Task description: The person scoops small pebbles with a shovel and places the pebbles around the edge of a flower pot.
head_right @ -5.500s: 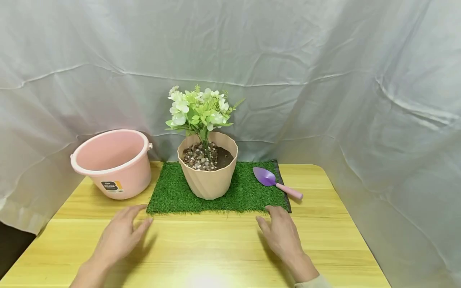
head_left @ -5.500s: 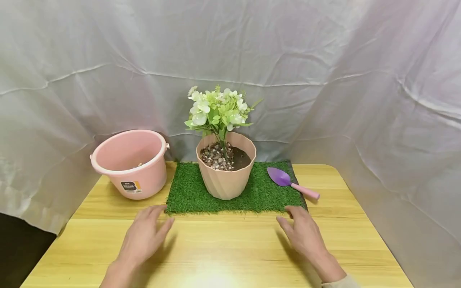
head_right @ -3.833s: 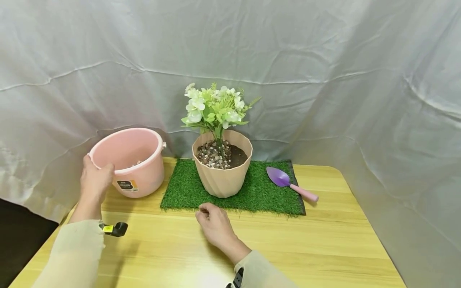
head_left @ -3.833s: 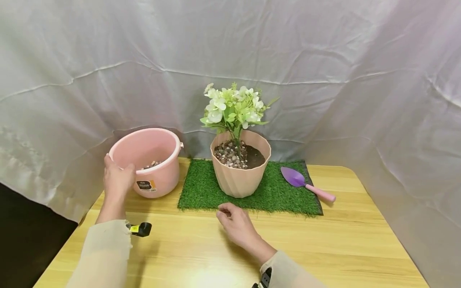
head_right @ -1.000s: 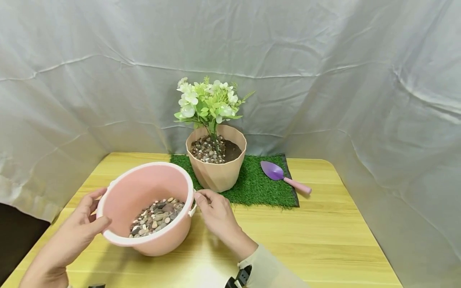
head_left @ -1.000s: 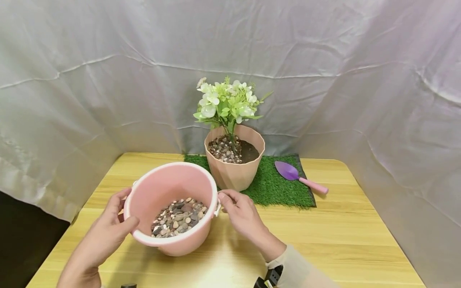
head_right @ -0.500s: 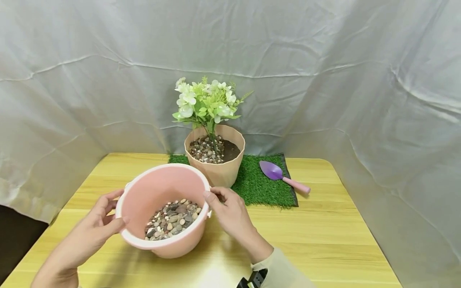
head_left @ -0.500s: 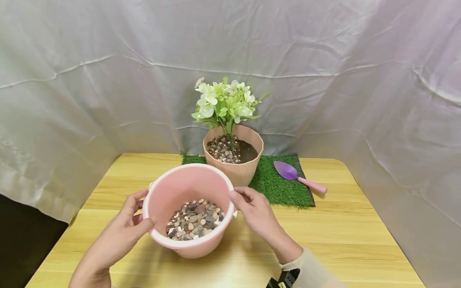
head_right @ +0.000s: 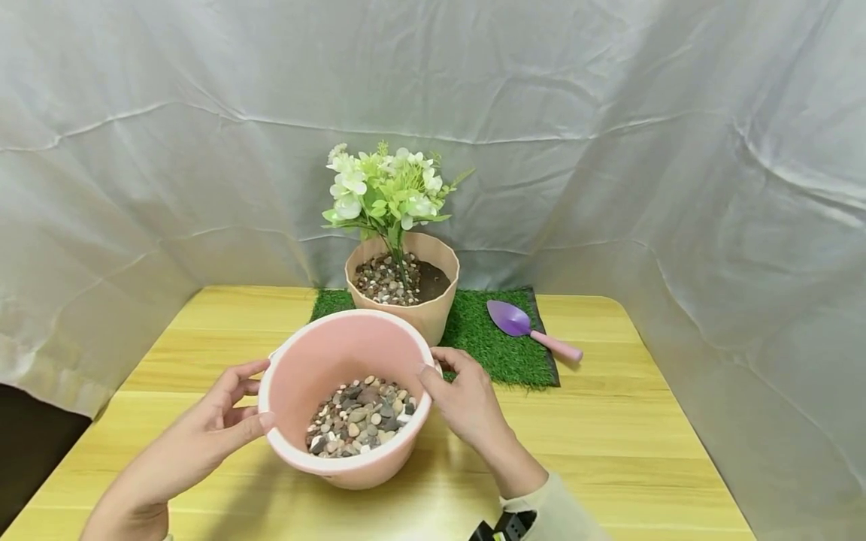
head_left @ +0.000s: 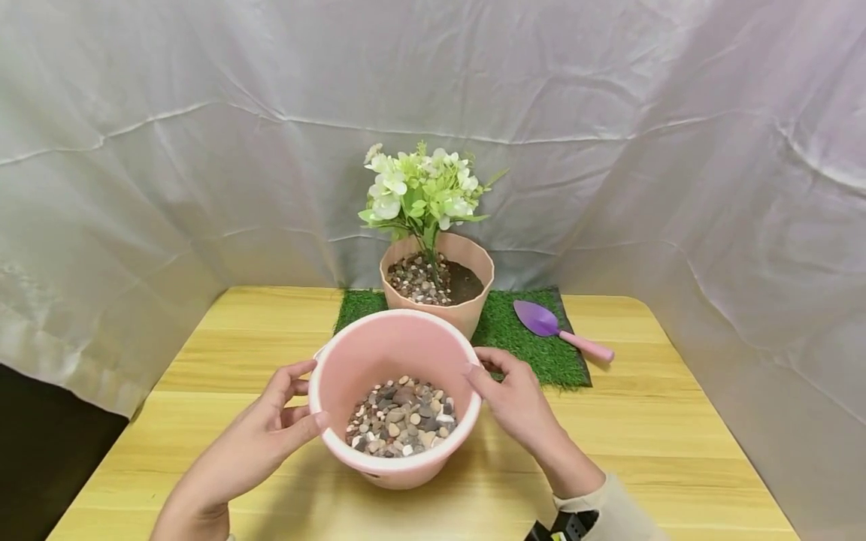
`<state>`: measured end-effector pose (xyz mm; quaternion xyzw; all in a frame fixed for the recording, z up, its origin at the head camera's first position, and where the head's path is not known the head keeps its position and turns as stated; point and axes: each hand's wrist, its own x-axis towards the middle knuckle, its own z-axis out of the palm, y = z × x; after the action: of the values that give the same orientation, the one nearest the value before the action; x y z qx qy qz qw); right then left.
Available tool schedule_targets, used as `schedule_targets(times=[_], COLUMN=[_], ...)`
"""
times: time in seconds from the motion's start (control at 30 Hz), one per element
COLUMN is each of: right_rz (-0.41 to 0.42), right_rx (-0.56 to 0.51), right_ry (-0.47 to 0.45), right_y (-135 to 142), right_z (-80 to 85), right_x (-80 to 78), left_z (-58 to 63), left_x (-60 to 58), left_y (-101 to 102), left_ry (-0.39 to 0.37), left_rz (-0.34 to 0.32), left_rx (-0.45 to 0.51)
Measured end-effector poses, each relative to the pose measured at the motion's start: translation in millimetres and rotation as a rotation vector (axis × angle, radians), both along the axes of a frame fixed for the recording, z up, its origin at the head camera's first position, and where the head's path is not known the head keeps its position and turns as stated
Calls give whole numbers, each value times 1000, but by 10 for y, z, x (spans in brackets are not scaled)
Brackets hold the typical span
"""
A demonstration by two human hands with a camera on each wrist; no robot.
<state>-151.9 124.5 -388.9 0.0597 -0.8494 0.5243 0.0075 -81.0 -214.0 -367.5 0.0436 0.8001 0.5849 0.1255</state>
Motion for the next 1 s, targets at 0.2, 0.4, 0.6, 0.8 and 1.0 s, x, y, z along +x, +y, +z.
schedule_targets(times=[0.2,0.4,0.6,0.8,1.0], right_rz=[-18,-15,19,71,95], right_rx=[3,31,50,73,106], right_ry=[-6,13,52,89,115], right_y=[128,247,294,312,364], right_z=[9,17,16,10,-3], right_x=[-38,-60,-79,-101,-133], left_z=[3,-6,-8,-5,-35], left_x=[-22,-84,-245,-434,-500], left_y=[89,174,229,277,381], left_ry=[-8,-1,46,236,329], left_rz=[-22,1,97,98,3], left_rx=[-25,-6,-101,-427,-443])
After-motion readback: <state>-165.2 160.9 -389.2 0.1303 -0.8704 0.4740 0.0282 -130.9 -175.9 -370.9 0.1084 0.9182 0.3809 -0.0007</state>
